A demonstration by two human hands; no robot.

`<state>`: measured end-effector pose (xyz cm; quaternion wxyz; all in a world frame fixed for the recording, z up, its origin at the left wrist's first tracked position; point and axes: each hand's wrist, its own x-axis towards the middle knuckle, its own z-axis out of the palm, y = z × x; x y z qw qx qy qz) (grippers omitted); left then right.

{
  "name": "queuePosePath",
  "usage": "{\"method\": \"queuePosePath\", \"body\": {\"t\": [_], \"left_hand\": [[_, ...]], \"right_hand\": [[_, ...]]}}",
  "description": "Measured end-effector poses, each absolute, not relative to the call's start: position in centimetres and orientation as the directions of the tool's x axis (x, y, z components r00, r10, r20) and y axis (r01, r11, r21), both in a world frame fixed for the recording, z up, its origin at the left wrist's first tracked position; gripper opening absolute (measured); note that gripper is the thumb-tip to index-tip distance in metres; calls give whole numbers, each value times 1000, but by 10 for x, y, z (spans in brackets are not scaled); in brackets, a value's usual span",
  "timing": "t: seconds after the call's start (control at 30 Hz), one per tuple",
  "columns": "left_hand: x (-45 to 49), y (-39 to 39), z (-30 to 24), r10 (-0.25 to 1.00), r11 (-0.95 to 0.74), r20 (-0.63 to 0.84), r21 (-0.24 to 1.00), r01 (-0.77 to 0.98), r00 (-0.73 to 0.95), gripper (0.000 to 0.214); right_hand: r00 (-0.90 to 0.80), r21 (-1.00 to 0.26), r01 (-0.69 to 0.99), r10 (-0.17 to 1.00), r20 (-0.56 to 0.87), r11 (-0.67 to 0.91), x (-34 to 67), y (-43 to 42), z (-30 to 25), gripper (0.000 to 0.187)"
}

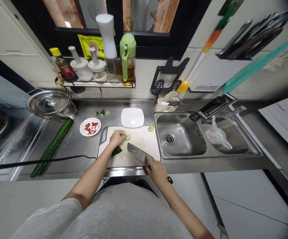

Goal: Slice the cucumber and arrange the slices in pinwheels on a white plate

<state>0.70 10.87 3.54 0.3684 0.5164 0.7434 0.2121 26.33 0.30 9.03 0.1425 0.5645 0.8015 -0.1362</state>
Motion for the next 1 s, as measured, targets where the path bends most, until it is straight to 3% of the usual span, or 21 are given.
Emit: {"method": "queuePosePath", "body": {"t": [0.17, 0.4, 0.5, 0.57, 0.63, 0.7, 0.73, 0.87, 1.0], "left_hand": [[2, 128, 36, 883, 462, -339, 506, 728, -325, 14], [2, 132, 31, 931, 364, -185, 403, 840, -315, 15], [8, 127, 39, 942, 335, -135, 436, 835, -307, 25], [16, 120, 50, 982, 187, -107, 527, 829, -154, 30], [27, 109, 62, 978, -138, -42, 614, 777, 207, 33], [39, 98, 72, 863, -428, 33, 576, 696, 504, 36], [44, 92, 74, 819, -507, 50, 529, 681, 572, 34], [59, 76, 74, 762, -617, 70, 378, 690, 644, 18], [70, 72, 70, 750, -638, 121, 391, 664, 650, 17]], "right_hand": [[-285, -70, 957, 874, -393, 281, 269, 2, 87, 48], [-246, -56, 969, 899, -362, 242, 274, 2, 84, 45], [-245, -45, 969, 918, -311, 243, 276, 4, 82, 46], [-241, -33, 970, 925, -292, 242, 278, 6, 82, 47], [-233, -24, 971, 930, -286, 236, 280, 9, 83, 49], [-231, -24, 972, 930, -284, 234, 281, 11, 85, 50], [-232, -25, 972, 929, -287, 235, 282, 11, 86, 50], [-221, -15, 974, 922, -317, 228, 285, 11, 88, 47], [-168, 3, 984, 934, -315, 178, 291, 8, 87, 45]]}}
